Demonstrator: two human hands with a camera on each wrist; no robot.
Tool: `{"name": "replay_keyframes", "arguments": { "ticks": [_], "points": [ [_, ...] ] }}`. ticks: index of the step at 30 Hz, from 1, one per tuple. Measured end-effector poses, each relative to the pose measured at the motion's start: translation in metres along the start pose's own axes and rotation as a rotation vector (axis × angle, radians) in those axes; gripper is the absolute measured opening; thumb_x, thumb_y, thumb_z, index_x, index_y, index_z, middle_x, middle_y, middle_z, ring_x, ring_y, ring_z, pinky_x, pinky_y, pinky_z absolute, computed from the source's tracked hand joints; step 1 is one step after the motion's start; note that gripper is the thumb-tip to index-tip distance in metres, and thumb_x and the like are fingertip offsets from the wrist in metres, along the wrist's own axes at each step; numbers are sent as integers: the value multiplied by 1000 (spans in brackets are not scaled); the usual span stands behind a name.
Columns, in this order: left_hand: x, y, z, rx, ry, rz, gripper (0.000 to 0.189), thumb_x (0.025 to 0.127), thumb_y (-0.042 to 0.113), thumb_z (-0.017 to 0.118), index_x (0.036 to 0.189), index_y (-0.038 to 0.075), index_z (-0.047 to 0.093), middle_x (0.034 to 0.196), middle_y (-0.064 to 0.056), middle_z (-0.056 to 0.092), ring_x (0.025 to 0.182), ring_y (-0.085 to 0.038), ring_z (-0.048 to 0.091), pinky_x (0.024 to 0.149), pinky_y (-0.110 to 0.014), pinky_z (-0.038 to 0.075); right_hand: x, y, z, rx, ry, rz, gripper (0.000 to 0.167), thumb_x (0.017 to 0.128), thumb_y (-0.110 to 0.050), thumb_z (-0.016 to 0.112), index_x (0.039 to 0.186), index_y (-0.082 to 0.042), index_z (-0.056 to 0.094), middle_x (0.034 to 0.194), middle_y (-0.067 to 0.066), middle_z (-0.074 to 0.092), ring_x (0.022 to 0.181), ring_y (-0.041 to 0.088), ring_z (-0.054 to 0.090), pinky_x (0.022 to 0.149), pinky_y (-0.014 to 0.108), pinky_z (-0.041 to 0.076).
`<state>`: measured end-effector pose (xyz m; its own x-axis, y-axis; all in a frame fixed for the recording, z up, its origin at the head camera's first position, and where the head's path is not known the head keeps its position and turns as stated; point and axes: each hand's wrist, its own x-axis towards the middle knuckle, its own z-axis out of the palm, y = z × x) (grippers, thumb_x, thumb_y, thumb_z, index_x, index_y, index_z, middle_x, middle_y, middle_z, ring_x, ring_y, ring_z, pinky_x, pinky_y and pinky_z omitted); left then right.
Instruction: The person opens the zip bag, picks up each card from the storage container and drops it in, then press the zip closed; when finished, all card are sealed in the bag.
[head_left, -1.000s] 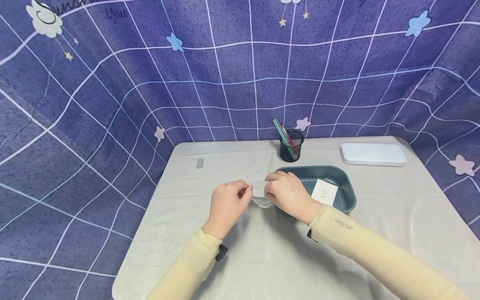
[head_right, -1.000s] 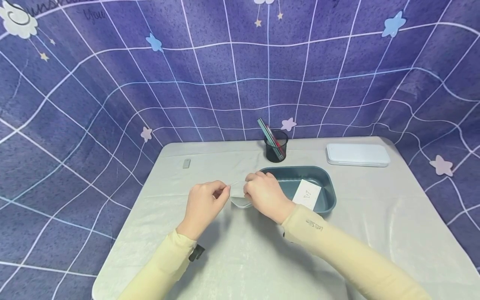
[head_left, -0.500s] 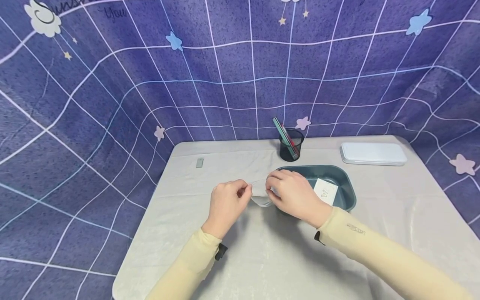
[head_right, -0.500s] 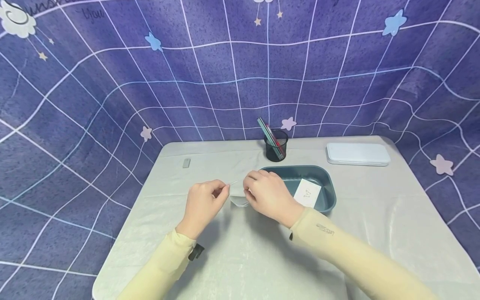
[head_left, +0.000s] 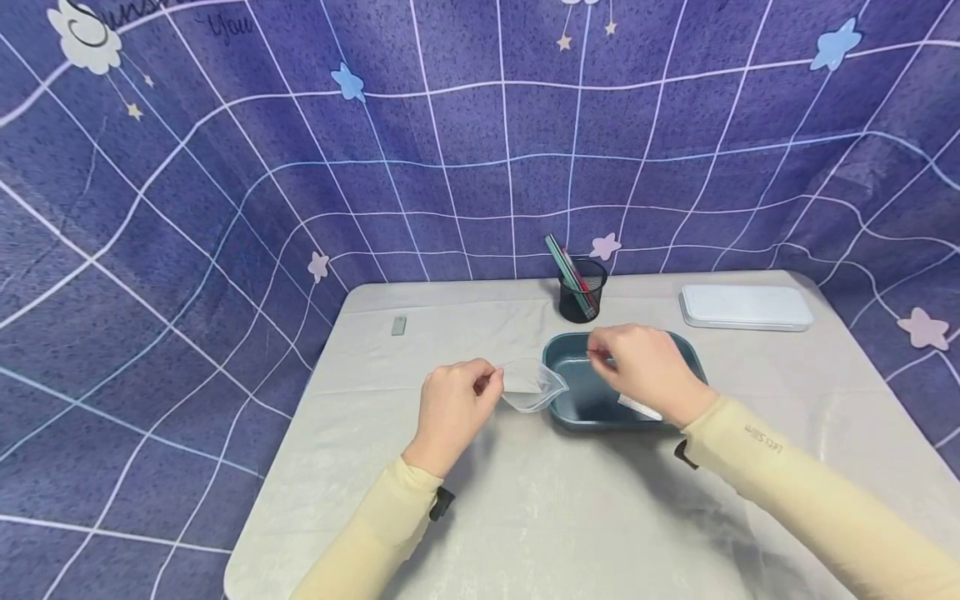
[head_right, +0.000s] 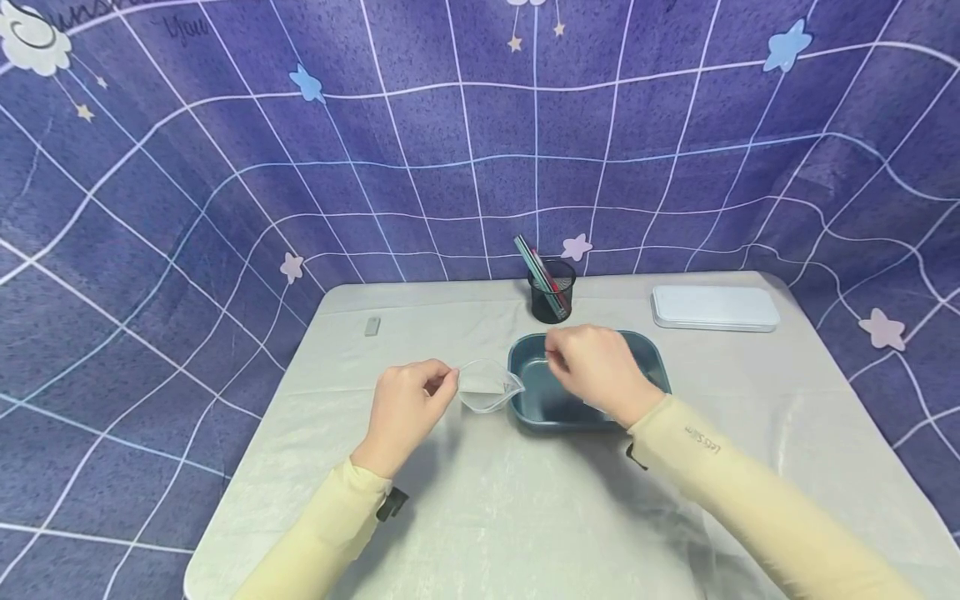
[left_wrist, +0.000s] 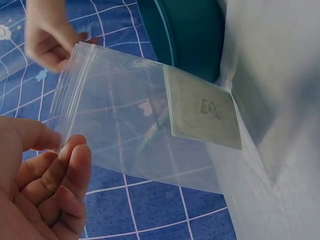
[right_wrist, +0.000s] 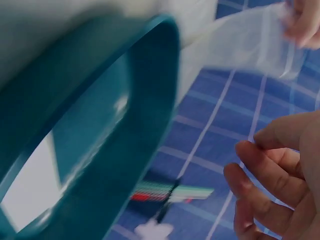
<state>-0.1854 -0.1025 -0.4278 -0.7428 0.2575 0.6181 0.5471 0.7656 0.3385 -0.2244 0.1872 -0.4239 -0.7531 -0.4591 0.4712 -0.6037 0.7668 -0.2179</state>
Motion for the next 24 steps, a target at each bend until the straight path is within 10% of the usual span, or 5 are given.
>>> {"name": "replay_keyframes", "arguments": {
  "ticks": [24],
  "points": [
    [-2, -3, 0, 9, -8, -5, 15, 89, 11, 72, 75, 15, 75, 61, 11, 62, 52, -5, 53, 53, -30, 44, -35, 96, 37, -28, -358, 250, 23, 79, -11, 87, 79, 2, 68, 76, 15, 66, 71, 34, 66, 72, 56, 56]
  ]
}}
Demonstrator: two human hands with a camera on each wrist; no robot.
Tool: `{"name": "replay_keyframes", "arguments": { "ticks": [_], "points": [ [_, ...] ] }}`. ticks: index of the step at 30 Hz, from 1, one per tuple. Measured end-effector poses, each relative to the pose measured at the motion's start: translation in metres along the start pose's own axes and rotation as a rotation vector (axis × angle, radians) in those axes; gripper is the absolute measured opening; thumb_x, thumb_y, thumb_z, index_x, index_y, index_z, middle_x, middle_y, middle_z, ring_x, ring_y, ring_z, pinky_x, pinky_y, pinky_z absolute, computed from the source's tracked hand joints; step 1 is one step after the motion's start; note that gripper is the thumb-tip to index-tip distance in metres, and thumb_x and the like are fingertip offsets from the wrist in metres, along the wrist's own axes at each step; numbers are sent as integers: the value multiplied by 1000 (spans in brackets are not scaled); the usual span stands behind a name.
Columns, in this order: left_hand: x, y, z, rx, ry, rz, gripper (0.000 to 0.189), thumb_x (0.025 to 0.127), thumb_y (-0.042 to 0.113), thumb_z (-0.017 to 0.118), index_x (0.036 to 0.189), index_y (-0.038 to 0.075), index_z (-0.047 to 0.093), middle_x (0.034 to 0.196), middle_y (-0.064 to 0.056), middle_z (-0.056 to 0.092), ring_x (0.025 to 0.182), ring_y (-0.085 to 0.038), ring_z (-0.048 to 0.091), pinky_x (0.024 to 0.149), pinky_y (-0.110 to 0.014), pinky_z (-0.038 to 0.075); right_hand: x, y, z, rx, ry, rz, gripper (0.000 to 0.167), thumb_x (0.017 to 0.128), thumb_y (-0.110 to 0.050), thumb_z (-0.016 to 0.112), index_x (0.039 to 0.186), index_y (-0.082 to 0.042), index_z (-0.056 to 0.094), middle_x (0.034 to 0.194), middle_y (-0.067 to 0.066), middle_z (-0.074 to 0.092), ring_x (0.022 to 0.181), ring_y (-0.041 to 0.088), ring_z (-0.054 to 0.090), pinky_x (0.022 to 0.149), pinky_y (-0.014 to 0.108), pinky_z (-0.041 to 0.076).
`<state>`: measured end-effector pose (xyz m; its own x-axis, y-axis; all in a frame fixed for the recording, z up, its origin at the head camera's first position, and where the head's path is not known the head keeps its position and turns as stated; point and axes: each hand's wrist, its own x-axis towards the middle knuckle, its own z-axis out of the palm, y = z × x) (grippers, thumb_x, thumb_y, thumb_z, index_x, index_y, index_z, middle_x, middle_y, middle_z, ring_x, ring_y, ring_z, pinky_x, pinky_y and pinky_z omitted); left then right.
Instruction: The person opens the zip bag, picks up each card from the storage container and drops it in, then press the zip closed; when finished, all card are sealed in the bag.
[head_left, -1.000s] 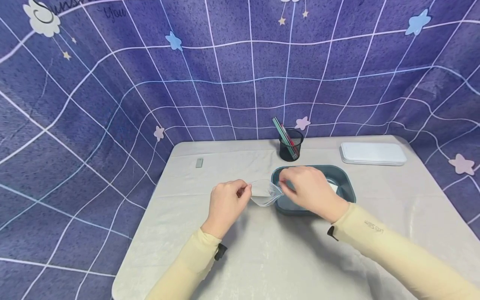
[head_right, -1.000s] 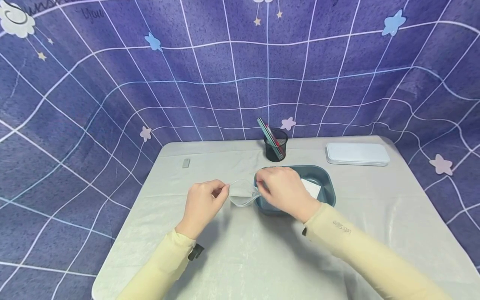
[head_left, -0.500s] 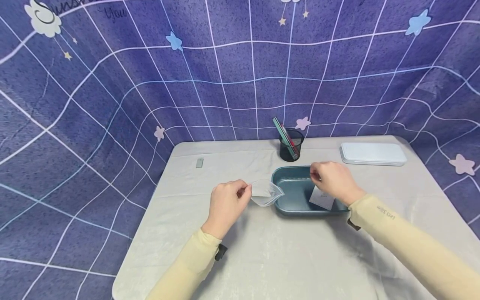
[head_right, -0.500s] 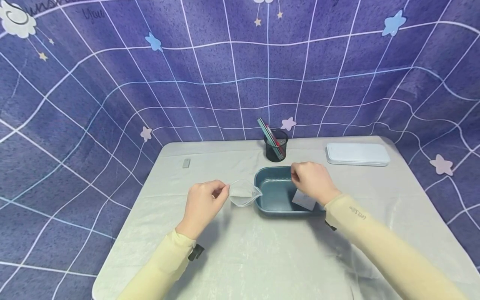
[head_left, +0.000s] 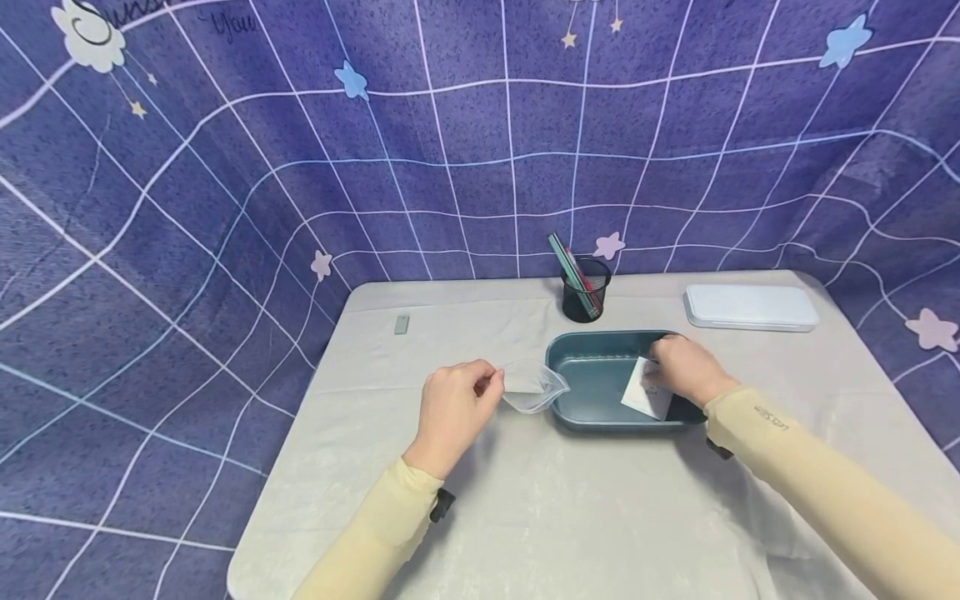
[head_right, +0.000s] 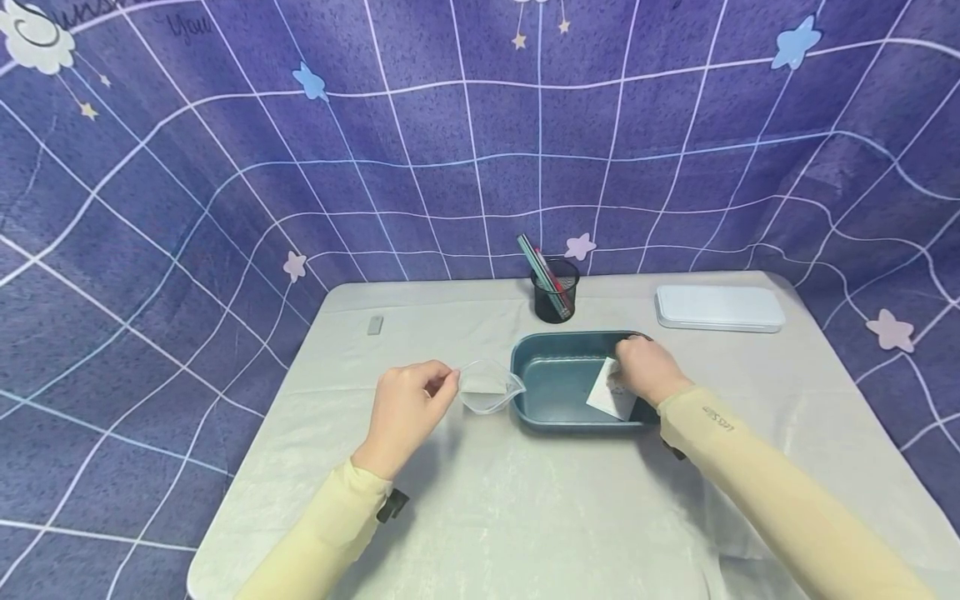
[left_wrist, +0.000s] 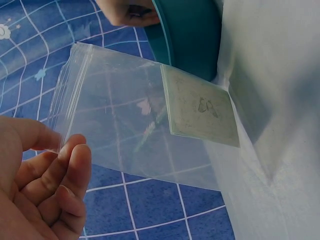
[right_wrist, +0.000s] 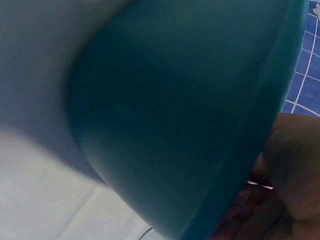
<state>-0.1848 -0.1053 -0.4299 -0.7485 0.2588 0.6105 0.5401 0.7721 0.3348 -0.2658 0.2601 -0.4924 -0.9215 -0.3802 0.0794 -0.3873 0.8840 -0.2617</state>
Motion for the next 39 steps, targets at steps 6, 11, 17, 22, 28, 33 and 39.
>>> {"name": "replay_keyframes", "arguments": {
  "ticks": [6, 11, 17, 22, 28, 33, 39],
  "points": [
    [0, 1, -1, -6, -1, -4, 15, 89, 11, 73, 75, 15, 75, 62, 11, 63, 52, -5, 54, 53, -30, 44, -1, 4, 4, -13, -86, 20, 47, 75, -29, 93, 83, 9, 67, 78, 18, 62, 76, 36, 64, 78, 57, 55],
    [-1, 1, 0, -1, 0, -7, 14, 89, 13, 73, 75, 15, 76, 62, 11, 63, 53, -5, 55, 54, -30, 45, -2, 3, 6, -22, -140, 21, 50, 77, -36, 91, 80, 7, 68, 76, 15, 64, 80, 35, 62, 78, 56, 55],
    [-3, 1, 0, -6, -14, -7, 14, 90, 12, 73, 76, 14, 76, 63, 11, 64, 53, -5, 55, 55, -29, 46, -4, 1, 7, -16, -130, 20, 49, 76, -36, 92, 76, 6, 65, 73, 13, 62, 76, 33, 60, 75, 54, 56],
    [-3, 1, -1, -5, -14, -16, 15, 90, 11, 72, 76, 15, 76, 63, 12, 63, 53, -4, 54, 55, -29, 45, -6, 0, 10, -11, -103, 38, 59, 74, -35, 94, 90, 13, 64, 86, 24, 59, 79, 37, 64, 78, 56, 56],
    [-4, 0, -1, -2, -1, -8, 15, 89, 12, 73, 75, 15, 75, 62, 11, 63, 52, -5, 54, 54, -30, 45, -6, 1, 15, -34, -65, 11, 79, 71, -37, 95, 115, 19, 61, 106, 36, 59, 95, 49, 66, 85, 59, 54],
    [-4, 0, -1, 4, -3, -7, 14, 89, 12, 72, 76, 14, 75, 62, 10, 64, 53, -5, 55, 54, -30, 45, -5, 0, 16, -13, -59, -12, 75, 69, -34, 97, 117, 12, 62, 102, 28, 63, 95, 45, 65, 84, 59, 54],
    [-5, -1, 0, 1, -5, -1, 15, 89, 11, 72, 75, 15, 75, 62, 10, 64, 53, -5, 55, 54, -30, 45, -4, -1, 17, 11, -30, -48, 64, 70, -25, 96, 117, 5, 64, 96, 23, 61, 86, 40, 64, 75, 58, 54]
  ]
}}
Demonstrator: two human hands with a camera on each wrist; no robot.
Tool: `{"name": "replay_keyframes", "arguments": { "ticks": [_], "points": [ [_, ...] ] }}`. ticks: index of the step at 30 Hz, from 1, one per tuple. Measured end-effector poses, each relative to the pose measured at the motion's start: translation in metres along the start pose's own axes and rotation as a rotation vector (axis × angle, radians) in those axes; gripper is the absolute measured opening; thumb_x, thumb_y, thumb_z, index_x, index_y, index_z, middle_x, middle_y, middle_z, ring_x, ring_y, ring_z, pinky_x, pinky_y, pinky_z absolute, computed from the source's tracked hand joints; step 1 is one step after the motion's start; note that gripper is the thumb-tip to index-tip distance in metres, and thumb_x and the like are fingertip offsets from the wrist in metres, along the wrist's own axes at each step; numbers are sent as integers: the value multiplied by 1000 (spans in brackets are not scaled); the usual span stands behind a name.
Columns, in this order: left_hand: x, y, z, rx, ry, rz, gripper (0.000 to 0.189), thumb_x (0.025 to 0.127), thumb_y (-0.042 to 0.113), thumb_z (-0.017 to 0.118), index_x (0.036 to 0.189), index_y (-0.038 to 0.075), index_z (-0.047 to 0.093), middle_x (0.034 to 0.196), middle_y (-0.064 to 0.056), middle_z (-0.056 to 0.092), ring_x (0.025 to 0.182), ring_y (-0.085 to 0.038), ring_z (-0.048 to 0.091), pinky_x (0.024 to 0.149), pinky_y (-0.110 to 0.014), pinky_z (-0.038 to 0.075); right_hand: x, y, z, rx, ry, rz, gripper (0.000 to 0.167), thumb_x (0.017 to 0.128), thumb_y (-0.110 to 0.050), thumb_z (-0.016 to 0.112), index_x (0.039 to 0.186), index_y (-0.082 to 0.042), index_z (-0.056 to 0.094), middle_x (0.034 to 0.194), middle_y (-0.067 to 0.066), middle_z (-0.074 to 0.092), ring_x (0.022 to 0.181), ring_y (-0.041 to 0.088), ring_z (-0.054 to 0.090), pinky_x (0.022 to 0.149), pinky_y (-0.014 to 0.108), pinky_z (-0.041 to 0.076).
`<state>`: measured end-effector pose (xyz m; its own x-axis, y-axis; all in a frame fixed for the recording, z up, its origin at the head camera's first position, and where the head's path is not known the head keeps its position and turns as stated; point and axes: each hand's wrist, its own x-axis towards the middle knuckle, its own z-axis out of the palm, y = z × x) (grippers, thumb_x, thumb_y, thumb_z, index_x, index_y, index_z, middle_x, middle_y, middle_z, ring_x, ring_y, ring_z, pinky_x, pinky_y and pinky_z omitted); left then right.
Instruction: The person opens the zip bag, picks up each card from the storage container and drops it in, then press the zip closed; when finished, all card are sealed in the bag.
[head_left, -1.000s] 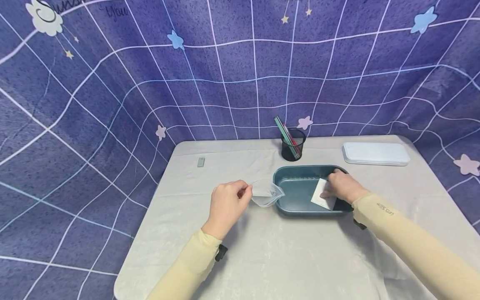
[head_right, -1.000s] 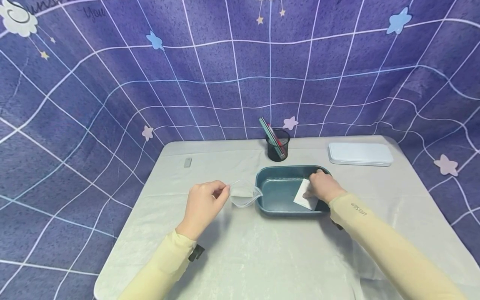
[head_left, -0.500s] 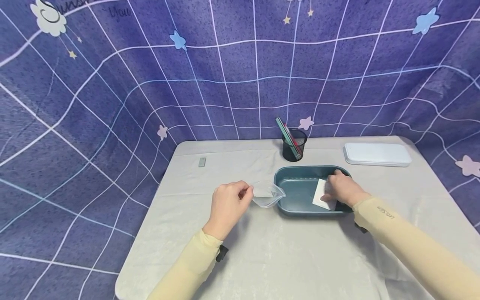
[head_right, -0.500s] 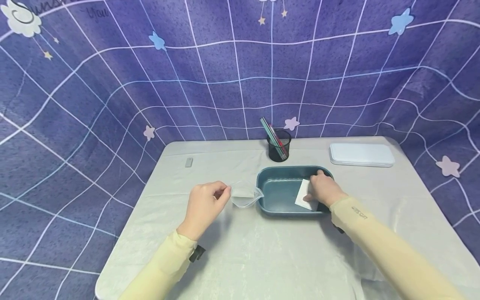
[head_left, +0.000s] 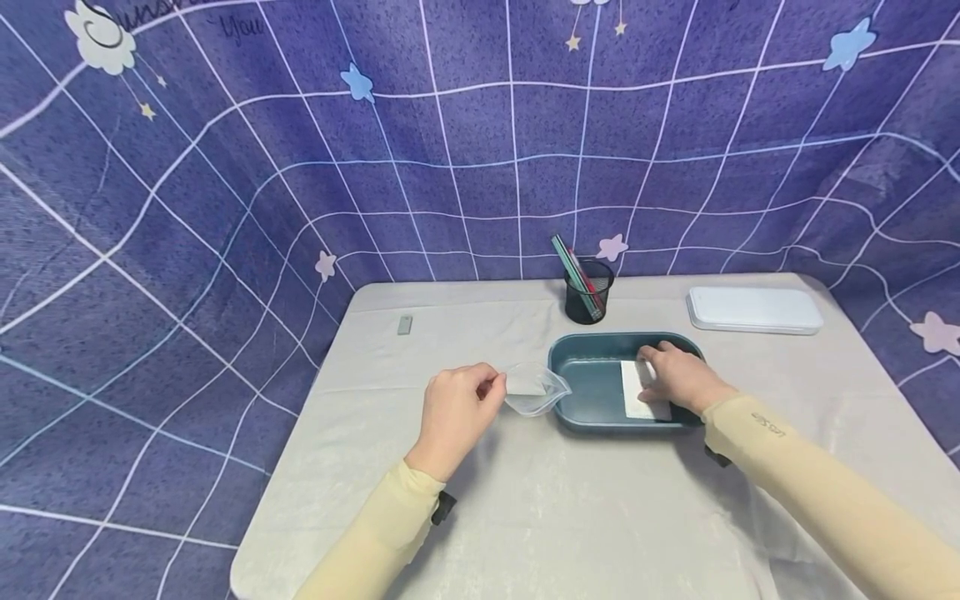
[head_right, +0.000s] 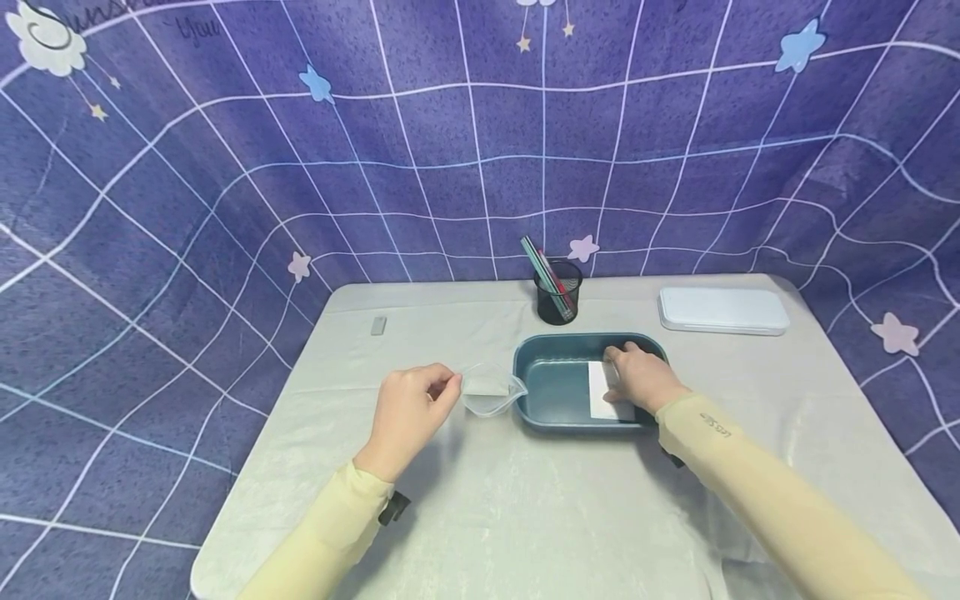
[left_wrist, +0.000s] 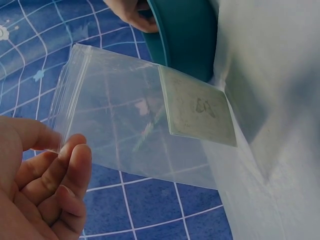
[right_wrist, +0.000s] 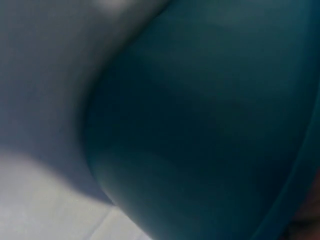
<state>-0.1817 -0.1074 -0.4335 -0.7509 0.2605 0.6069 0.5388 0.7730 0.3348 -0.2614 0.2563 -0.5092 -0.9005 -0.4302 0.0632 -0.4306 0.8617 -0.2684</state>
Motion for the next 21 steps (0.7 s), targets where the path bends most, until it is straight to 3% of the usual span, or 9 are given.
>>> {"name": "replay_keyframes", "arguments": {
  "ticks": [11, 17, 21],
  "points": [
    [1, -1, 1, 2, -4, -3, 16, 90, 11, 72, 75, 15, 75, 62, 11, 63, 52, -4, 53, 53, -29, 44, 0, 0, -8, -21, 131, -54, 40, 77, -9, 90, 107, 7, 68, 102, 21, 63, 86, 40, 68, 76, 56, 56],
    [2, 0, 1, 0, -2, 3, 16, 90, 11, 71, 75, 15, 75, 62, 11, 63, 52, -5, 54, 53, -29, 44, 0, -2, -21, -14, 257, -124, 25, 82, -4, 85, 100, 1, 69, 96, 14, 65, 78, 35, 68, 69, 54, 56],
    [4, 1, 1, 0, 1, 8, 16, 89, 10, 71, 74, 15, 75, 61, 11, 62, 52, -5, 54, 53, -29, 44, -2, -7, -33, -4, 299, -141, 17, 84, -3, 82, 95, -4, 70, 94, 9, 67, 75, 28, 67, 66, 51, 55]
  ]
}}
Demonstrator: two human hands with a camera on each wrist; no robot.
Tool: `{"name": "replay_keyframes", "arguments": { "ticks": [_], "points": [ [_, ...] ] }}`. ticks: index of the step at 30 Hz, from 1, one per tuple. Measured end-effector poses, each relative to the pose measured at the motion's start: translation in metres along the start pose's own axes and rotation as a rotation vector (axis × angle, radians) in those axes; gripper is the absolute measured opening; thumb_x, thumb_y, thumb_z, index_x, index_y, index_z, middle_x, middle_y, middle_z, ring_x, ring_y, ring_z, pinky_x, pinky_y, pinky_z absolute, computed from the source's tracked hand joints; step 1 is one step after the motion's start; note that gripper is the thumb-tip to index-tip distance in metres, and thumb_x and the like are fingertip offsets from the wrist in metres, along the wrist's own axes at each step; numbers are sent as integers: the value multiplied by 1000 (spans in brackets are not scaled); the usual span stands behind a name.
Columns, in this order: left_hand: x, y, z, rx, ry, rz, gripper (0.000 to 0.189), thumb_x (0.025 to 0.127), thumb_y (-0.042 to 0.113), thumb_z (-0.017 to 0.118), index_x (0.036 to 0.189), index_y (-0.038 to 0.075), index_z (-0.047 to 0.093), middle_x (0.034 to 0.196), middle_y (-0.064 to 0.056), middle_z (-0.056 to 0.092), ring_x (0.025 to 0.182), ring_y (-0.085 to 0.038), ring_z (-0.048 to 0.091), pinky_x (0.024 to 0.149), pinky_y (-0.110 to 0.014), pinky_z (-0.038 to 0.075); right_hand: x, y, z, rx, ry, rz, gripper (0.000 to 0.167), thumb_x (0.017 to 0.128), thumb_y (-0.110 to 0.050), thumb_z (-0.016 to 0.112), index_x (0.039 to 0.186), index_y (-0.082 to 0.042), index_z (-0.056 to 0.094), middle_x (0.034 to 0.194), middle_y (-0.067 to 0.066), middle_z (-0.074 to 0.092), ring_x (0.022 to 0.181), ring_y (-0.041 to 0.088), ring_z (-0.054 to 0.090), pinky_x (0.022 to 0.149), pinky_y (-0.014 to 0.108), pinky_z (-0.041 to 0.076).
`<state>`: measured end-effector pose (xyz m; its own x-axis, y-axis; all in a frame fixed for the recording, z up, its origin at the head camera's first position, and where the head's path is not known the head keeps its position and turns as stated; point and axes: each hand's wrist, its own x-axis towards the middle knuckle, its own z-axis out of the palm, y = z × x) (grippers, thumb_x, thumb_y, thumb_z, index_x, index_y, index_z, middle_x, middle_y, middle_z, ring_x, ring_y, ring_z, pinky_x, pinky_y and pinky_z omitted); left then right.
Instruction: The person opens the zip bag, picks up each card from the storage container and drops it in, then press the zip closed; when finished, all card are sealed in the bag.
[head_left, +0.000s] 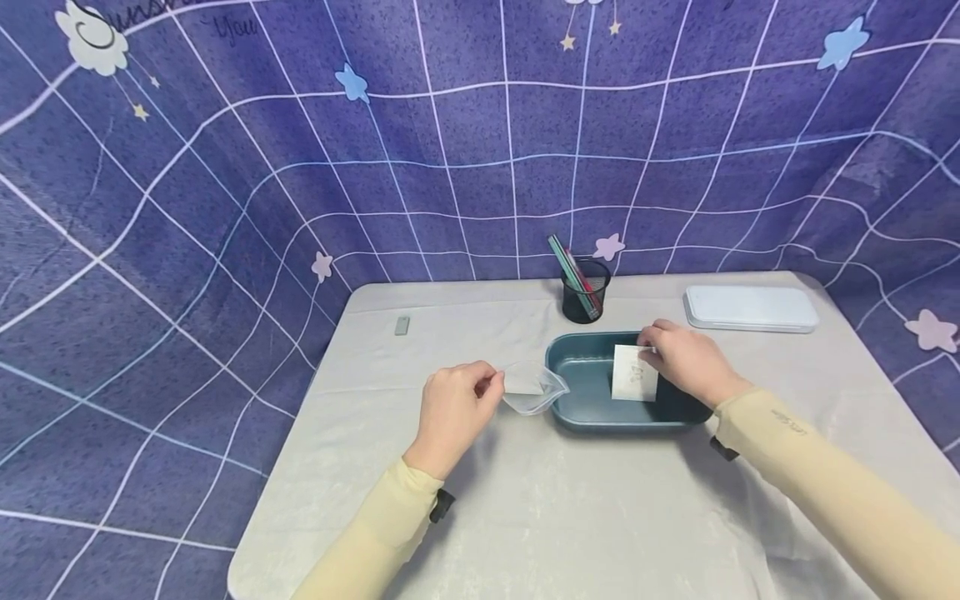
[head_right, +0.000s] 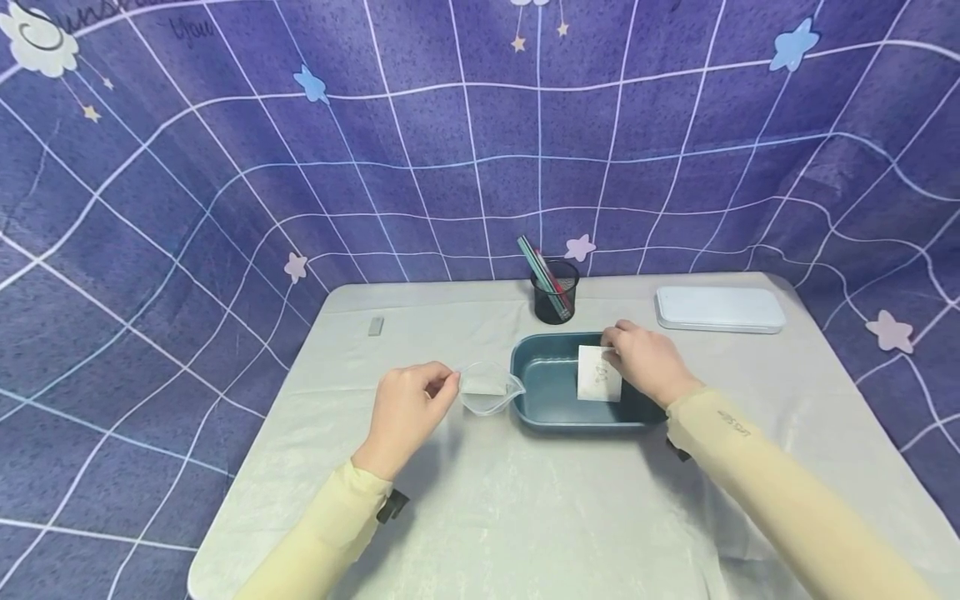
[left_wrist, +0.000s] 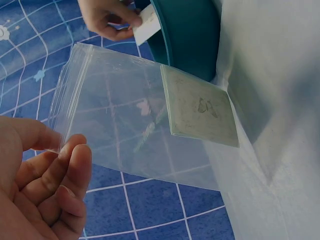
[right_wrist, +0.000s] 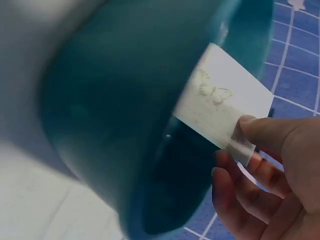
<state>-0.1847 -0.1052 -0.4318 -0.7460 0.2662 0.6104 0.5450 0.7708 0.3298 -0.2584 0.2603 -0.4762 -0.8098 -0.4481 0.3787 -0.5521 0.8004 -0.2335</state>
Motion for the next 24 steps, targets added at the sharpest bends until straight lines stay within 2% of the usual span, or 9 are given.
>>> {"name": "replay_keyframes", "arguments": {
  "ticks": [11, 17, 24],
  "points": [
    [2, 1, -1, -2, 1, -11, 17, 89, 12, 72, 73, 15, 74, 61, 11, 63, 51, -4, 53, 53, -29, 44, -2, -19, -18, 18, 21, -15, 12, 85, -5, 79, 89, -11, 70, 90, 1, 68, 74, 19, 65, 66, 46, 55],
    [3, 1, -1, 3, 1, -9, 16, 89, 13, 72, 74, 15, 74, 62, 10, 64, 51, -5, 53, 53, -29, 44, -6, -34, -24, 21, 106, -82, 10, 84, -8, 79, 90, -10, 71, 89, 0, 67, 72, 15, 62, 64, 43, 54],
    [5, 2, -1, 3, 10, -7, 15, 89, 14, 72, 74, 15, 75, 62, 10, 64, 51, -5, 54, 53, -31, 45, -9, -60, -36, 10, 221, -184, 12, 82, -11, 79, 91, -14, 71, 88, -5, 67, 73, 15, 64, 59, 42, 53]
  ]
}}
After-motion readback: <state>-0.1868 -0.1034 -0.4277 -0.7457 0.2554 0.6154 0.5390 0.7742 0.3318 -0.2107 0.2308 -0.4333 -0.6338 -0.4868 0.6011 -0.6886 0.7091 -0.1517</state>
